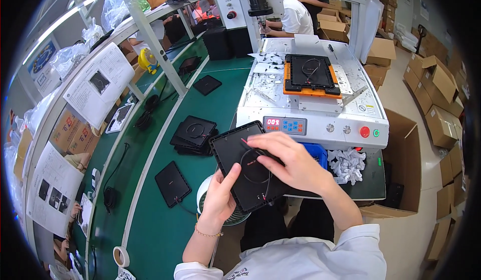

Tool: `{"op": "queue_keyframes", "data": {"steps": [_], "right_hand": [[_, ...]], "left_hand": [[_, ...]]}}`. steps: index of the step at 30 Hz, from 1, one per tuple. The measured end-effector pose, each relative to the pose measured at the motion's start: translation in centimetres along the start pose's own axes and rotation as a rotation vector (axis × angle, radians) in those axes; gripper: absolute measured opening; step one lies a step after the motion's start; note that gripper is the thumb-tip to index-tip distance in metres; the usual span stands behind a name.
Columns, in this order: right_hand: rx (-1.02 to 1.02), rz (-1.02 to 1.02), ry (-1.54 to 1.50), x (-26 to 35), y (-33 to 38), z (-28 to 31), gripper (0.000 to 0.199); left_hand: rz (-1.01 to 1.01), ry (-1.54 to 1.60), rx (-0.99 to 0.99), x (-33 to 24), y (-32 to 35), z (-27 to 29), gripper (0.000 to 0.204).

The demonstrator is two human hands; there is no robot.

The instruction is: The worker is assembling small electronic panels by routing wires and using an automated press machine on an assembly line.

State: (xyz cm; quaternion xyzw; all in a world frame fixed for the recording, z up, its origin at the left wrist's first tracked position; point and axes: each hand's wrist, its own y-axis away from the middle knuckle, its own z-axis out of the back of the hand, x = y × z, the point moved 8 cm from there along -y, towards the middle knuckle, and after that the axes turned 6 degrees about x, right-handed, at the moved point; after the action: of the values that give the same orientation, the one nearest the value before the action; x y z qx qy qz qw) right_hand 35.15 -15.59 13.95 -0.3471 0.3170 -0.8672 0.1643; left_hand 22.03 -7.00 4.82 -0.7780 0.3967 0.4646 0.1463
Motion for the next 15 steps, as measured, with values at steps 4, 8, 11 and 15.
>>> {"op": "queue_keyframes", "data": {"steps": [4, 8, 11, 15], "right_hand": [[-0.212, -0.124, 0.056, -0.6, 2.0, 5.1, 0.022], [0.007, -0.447, 0.103, -6.2, 5.8, 7.1, 0.014], [0.509, -0.456, 0.098, -9.8, 8.8, 2.9, 0.017], [0.758, -0.54, 0.153, -11.9, 9.6, -1.7, 0.02]], "left_hand": [[0.095, 0.218, 0.039, 1.2, 0.1, -0.5, 0.034], [0.098, 0.37, 0.146, 1.3, -0.8, -1.8, 0.043], [0.134, 0.577, 0.264, 1.7, -1.7, -3.1, 0.05], [0.129, 0.766, 0.365, 1.3, -2.2, -4.1, 0.05]]}}
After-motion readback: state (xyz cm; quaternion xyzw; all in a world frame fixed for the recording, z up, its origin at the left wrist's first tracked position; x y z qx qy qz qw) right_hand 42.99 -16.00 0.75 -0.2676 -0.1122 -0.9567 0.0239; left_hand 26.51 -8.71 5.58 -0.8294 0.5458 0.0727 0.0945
